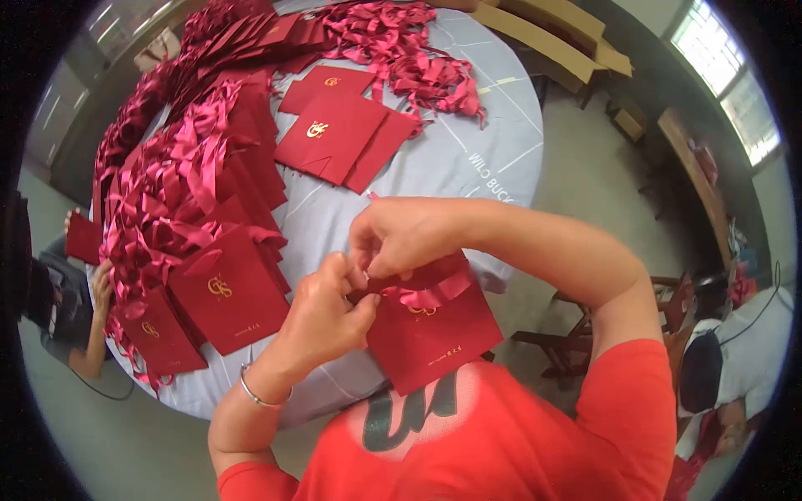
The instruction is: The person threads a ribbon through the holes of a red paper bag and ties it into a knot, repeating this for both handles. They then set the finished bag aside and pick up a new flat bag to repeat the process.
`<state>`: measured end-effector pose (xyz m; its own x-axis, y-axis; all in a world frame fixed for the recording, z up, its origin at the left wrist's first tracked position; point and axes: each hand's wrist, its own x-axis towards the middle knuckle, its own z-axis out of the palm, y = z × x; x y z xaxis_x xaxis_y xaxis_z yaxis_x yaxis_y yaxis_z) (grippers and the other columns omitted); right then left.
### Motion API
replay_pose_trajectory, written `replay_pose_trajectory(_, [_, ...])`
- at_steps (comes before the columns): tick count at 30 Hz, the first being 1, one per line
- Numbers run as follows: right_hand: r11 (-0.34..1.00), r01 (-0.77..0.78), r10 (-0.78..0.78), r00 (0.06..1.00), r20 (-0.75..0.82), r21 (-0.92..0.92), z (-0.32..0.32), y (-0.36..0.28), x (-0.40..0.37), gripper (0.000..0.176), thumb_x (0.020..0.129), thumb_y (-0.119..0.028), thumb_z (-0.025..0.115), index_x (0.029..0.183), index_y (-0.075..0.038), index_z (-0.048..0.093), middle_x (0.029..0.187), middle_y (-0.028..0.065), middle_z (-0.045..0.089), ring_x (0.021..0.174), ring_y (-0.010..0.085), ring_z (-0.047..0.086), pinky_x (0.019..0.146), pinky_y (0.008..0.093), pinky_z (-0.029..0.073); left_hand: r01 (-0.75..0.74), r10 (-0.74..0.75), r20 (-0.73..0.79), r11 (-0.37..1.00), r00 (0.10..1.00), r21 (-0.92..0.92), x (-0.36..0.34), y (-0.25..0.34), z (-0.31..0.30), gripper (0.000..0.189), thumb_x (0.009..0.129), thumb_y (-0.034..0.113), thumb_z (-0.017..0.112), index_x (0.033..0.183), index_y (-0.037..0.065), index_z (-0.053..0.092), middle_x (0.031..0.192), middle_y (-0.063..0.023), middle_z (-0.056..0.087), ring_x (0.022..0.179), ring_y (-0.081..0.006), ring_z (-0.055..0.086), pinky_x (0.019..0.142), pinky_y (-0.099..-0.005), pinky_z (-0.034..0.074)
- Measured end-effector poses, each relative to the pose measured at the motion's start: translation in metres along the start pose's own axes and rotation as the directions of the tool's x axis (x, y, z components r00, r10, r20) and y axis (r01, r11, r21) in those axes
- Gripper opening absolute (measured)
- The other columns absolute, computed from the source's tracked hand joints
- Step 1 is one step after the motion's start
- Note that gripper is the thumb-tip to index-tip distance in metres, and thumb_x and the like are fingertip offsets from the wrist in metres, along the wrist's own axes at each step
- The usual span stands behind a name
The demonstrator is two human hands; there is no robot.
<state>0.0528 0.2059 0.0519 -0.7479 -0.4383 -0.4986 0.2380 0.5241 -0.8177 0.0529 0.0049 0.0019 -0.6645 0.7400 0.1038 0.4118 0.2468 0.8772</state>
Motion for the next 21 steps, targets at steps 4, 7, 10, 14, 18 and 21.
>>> replay_pose_trajectory(4, [0.989, -0.133, 0.140, 0.980, 0.142, -0.062, -0.007, 0.005, 0.020, 0.024, 0.081, -0.009, 0.069, 0.103, 0.000, 0.065, 0.076, 0.0052, 0.065, 0.058, 0.0107, 0.059, 0.051, 0.0247, 0.043, -0.070, 0.070, 0.002, 0.994, 0.998, 0.080, -0.003, 0.003, 0.005, 0.023, 0.081, -0.001, 0.067, 0.083, 0.002, 0.044, 0.055, -0.0107, 0.058, 0.048, -0.0197, 0.066, 0.042, -0.0302, 0.046])
replay_pose_trajectory(7, [0.958, -0.285, 0.272, 0.927, 0.260, 0.014, -0.013, 0.001, 0.021, 0.026, 0.077, -0.009, 0.075, 0.100, -0.003, 0.066, 0.070, 0.0004, 0.061, 0.052, 0.0062, 0.050, 0.043, 0.0229, 0.030, -0.097, 0.097, 0.002, 0.989, 0.995, 0.108, -0.004, 0.012, 0.005, 0.026, 0.081, -0.003, 0.068, 0.081, 0.003, 0.043, 0.057, -0.0079, 0.058, 0.049, -0.0173, 0.066, 0.042, -0.0282, 0.046])
replay_pose_trajectory(10, [0.941, -0.283, 0.250, 0.951, 0.182, 0.187, -0.003, 0.020, 0.031, 0.030, 0.072, -0.008, 0.079, 0.098, -0.001, 0.065, 0.066, -0.0001, 0.059, 0.051, 0.0063, 0.047, 0.043, 0.0231, 0.030, 0.173, -0.169, 0.070, 0.984, 0.983, -0.050, -0.002, 0.021, 0.002, 0.028, 0.082, -0.003, 0.068, 0.080, 0.004, 0.041, 0.060, -0.0047, 0.057, 0.052, -0.0151, 0.067, 0.042, -0.0257, 0.046])
replay_pose_trajectory(14, [0.934, -0.263, 0.225, 0.959, 0.174, 0.240, 0.000, 0.026, 0.027, 0.032, 0.068, -0.006, 0.081, 0.095, 0.000, 0.065, 0.067, 0.0015, 0.059, 0.052, 0.0070, 0.048, 0.043, 0.0239, 0.032, 0.341, -0.312, 0.162, 0.917, 0.936, -0.206, 0.002, 0.017, 0.002, 0.029, 0.082, -0.005, 0.067, 0.081, 0.005, 0.040, 0.063, -0.0019, 0.055, 0.050, -0.0122, 0.063, 0.042, -0.0242, 0.045])
replay_pose_trajectory(18, [0.975, -0.034, 0.094, 0.960, -0.264, 0.222, -0.004, 0.007, 0.013, 0.027, 0.067, -0.001, 0.077, 0.091, -0.001, 0.065, 0.068, 0.0054, 0.061, 0.058, 0.0139, 0.057, 0.049, 0.0282, 0.045, 0.347, -0.296, 0.194, 0.872, 0.935, -0.344, -0.001, 0.016, 0.001, 0.029, 0.082, -0.007, 0.066, 0.084, 0.004, 0.039, 0.064, -0.0011, 0.053, 0.047, -0.0105, 0.058, 0.040, -0.0240, 0.044])
replay_pose_trajectory(21, [0.932, 0.357, -0.333, 0.782, -0.527, -0.058, -0.033, 0.040, 0.066, 0.023, 0.071, -0.003, 0.075, 0.090, 0.001, 0.063, 0.077, 0.0096, 0.068, 0.065, 0.0149, 0.064, 0.057, 0.0296, 0.051, 0.335, -0.277, 0.223, 0.898, 0.934, -0.287, 0.001, 0.019, 0.000, 0.028, 0.083, -0.006, 0.065, 0.084, 0.004, 0.040, 0.065, -0.0013, 0.053, 0.048, -0.0099, 0.058, 0.040, -0.0234, 0.043])
